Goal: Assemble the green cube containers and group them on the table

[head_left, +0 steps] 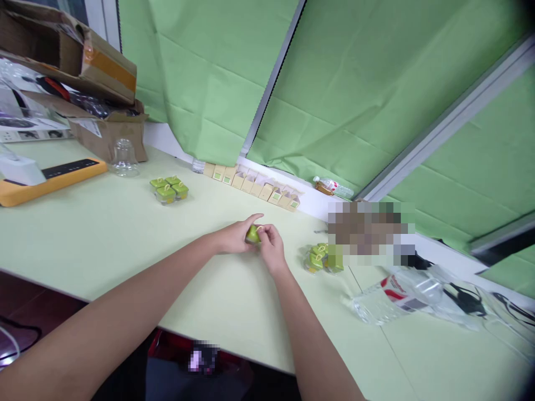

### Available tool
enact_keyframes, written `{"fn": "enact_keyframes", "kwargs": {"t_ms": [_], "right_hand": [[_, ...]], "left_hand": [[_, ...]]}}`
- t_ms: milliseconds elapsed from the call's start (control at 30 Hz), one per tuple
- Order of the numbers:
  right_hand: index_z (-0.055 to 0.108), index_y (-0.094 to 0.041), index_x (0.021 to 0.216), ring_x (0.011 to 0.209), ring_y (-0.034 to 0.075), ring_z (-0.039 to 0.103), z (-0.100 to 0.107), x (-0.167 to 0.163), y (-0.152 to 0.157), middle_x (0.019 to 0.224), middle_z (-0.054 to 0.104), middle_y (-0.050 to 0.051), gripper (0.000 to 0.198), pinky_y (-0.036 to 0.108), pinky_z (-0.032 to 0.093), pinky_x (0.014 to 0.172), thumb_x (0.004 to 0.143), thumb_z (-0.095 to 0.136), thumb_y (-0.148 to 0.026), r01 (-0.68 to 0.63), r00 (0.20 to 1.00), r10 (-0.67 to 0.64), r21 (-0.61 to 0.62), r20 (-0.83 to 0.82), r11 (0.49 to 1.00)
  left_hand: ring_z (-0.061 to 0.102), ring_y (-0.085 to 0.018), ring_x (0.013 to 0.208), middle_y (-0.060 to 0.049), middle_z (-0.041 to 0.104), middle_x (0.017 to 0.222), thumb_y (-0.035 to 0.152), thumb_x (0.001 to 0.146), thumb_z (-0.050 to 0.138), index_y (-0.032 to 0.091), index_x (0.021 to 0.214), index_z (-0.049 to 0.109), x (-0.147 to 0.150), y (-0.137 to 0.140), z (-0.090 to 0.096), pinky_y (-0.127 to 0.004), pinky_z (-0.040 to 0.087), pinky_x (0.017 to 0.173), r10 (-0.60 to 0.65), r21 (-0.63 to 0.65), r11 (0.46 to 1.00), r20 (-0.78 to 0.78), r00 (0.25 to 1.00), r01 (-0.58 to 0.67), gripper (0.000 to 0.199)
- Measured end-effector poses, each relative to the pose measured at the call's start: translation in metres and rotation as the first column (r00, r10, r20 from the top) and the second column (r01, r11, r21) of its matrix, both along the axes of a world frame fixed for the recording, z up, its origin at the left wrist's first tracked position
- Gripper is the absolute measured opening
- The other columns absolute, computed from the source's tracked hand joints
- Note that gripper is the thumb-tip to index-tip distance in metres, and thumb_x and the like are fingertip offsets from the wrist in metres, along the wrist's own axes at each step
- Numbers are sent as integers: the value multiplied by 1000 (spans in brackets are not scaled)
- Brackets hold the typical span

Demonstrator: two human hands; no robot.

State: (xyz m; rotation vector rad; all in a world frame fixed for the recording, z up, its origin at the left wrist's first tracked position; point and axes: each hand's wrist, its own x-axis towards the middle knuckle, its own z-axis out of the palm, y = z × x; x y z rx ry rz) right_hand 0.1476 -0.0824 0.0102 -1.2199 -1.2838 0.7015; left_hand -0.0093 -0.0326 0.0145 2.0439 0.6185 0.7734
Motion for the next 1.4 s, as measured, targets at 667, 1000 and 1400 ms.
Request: {"fn": "enact_keyframes", "kwargs": {"t_ms": [667,1000,1400], "right_hand": [[64,-20,108,76,13,66,11,13,-13,82,69,0,48,26,55,76,67,86,-31,-372,866,210,-304,-453,877],[66,-19,94,57,10,57,12,17,-12,72,65,0,29,20,46,51,74,79,-34,-389,882,212,-396,-421,832],[64,-19,87,46,9,38,8,3,-7,59,49,-5,25,21,34,40,68,63,-35,-144,963,33,-406,-268,903]], "left_hand": [[56,-24,120,-7,53,140,13,81,50,28,133,58,5,-17,12,-36,45,105,36,355,935,-54,998,-15,55],[65,-20,97,-7,68,111,11,79,53,20,109,71,3,-12,18,-30,53,82,-142,150,980,80,987,129,36],[61,-15,75,-4,68,98,16,74,60,20,119,62,8,-4,4,-25,48,65,-80,-18,996,123,989,83,46]]}}
